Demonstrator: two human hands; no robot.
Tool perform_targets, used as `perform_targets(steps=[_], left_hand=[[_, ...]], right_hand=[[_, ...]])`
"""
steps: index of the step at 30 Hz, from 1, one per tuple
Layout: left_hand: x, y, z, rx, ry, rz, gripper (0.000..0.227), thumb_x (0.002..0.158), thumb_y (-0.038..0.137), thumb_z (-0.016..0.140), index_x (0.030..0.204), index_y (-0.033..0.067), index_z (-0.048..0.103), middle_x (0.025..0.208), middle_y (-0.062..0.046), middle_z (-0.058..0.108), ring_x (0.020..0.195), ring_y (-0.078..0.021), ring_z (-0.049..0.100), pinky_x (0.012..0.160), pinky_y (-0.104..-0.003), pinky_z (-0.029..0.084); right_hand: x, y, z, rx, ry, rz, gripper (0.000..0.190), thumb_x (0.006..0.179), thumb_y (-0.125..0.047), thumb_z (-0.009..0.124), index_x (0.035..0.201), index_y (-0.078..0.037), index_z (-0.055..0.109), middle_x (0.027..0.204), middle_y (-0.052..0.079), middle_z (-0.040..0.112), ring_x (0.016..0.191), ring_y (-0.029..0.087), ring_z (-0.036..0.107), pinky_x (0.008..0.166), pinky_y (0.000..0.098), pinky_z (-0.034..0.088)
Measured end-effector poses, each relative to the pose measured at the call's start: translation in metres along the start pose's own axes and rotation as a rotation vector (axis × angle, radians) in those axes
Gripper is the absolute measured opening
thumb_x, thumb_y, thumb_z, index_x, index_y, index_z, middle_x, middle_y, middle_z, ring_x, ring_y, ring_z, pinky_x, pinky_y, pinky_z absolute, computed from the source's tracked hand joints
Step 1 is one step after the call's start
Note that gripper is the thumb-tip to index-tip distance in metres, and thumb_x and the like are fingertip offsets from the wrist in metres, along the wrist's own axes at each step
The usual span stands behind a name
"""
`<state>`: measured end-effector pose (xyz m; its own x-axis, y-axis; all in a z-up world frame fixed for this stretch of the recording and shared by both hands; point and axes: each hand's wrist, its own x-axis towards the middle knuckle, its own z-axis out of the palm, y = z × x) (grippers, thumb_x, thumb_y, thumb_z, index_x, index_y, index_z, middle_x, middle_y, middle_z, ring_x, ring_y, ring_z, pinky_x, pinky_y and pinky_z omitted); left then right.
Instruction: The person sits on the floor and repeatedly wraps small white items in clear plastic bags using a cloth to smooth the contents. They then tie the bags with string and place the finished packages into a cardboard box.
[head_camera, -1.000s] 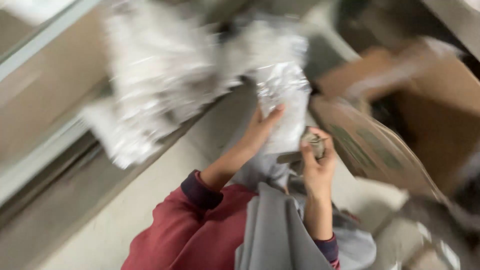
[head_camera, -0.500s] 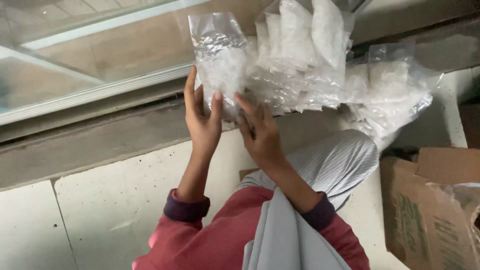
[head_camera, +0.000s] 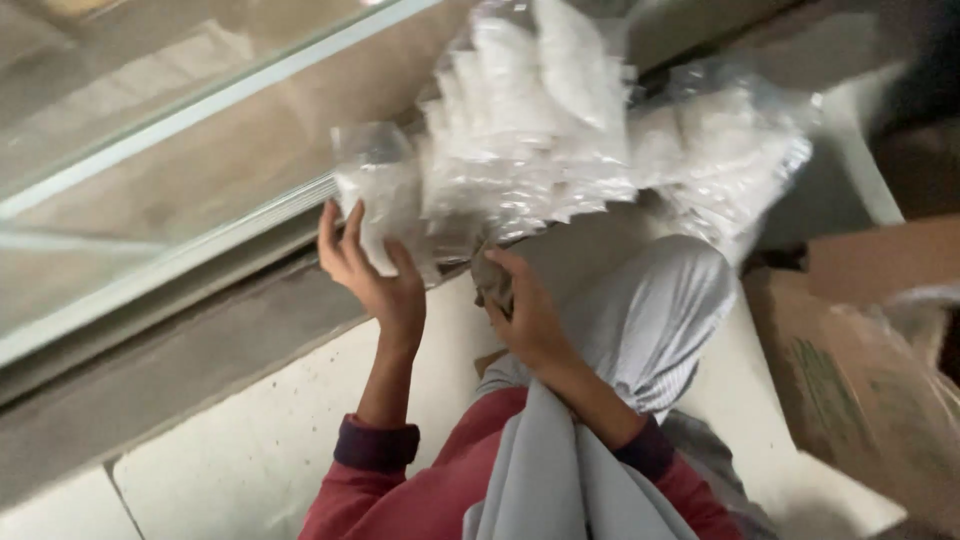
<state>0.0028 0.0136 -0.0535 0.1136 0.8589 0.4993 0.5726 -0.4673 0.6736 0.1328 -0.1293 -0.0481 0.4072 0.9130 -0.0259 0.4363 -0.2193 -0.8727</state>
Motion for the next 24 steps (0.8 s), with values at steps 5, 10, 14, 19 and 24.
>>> perform_targets(steps=[5,10,14,19,24], left_hand=[[-0.030,0.068,0.034,-0.383,0.046,0.114,0.027,0.098,0.010,0.067,0.123,0.0060,0.059,0.147,-0.021,0.037,0.138,-0.0363,0.042,0.112,-0.043,0.032],[-0.076,0.166,0.078,-0.798,-0.377,0.390,0.023,0.098,-0.004,0.059,0.120,-0.0050,0.053,0.131,-0.021,0.045,0.132,-0.0404,0.042,0.110,-0.046,0.040],[-0.139,0.245,0.103,-1.013,-0.718,0.562,0.023,0.098,-0.003,0.056,0.121,-0.0061,0.058,0.117,-0.017,0.057,0.120,-0.0409,0.055,0.103,-0.051,0.047],[-0.200,0.300,0.115,-1.017,-1.078,0.713,0.034,0.095,-0.003,0.062,0.129,0.0001,0.059,0.131,-0.016,0.055,0.124,-0.0378,0.055,0.103,-0.049,0.050],[-0.219,0.344,0.145,-0.863,-1.122,0.936,0.034,0.096,0.004,0.063,0.130,0.0062,0.060,0.141,-0.015,0.052,0.130,-0.0374,0.051,0.103,-0.053,0.046]], right_hand=[[-0.062,-0.007,-0.101,0.052,0.627,-0.042,0.045,0.087,-0.001,0.073,0.128,-0.004,0.056,0.114,0.017,0.068,0.105,0.039,0.068,0.093,0.0476,0.054],[-0.153,0.026,-0.166,-0.047,0.981,0.009,0.045,0.092,-0.015,0.071,0.128,0.000,0.048,0.115,0.019,0.062,0.104,0.036,0.064,0.094,0.0486,0.049],[-0.212,0.067,-0.175,-0.081,1.086,0.216,0.037,0.101,-0.025,0.054,0.131,-0.004,0.050,0.113,0.017,0.062,0.099,0.034,0.064,0.089,0.0493,0.048],[-0.252,0.137,-0.148,-0.322,1.018,0.597,0.017,0.101,-0.019,0.060,0.111,-0.008,0.053,0.102,0.016,0.062,0.099,0.046,0.063,0.090,0.0589,0.049],[-0.287,0.157,-0.150,-0.317,0.650,1.000,0.032,0.101,-0.017,0.057,0.134,-0.016,0.060,0.150,0.020,0.048,0.135,0.048,0.049,0.099,0.0638,0.048]])
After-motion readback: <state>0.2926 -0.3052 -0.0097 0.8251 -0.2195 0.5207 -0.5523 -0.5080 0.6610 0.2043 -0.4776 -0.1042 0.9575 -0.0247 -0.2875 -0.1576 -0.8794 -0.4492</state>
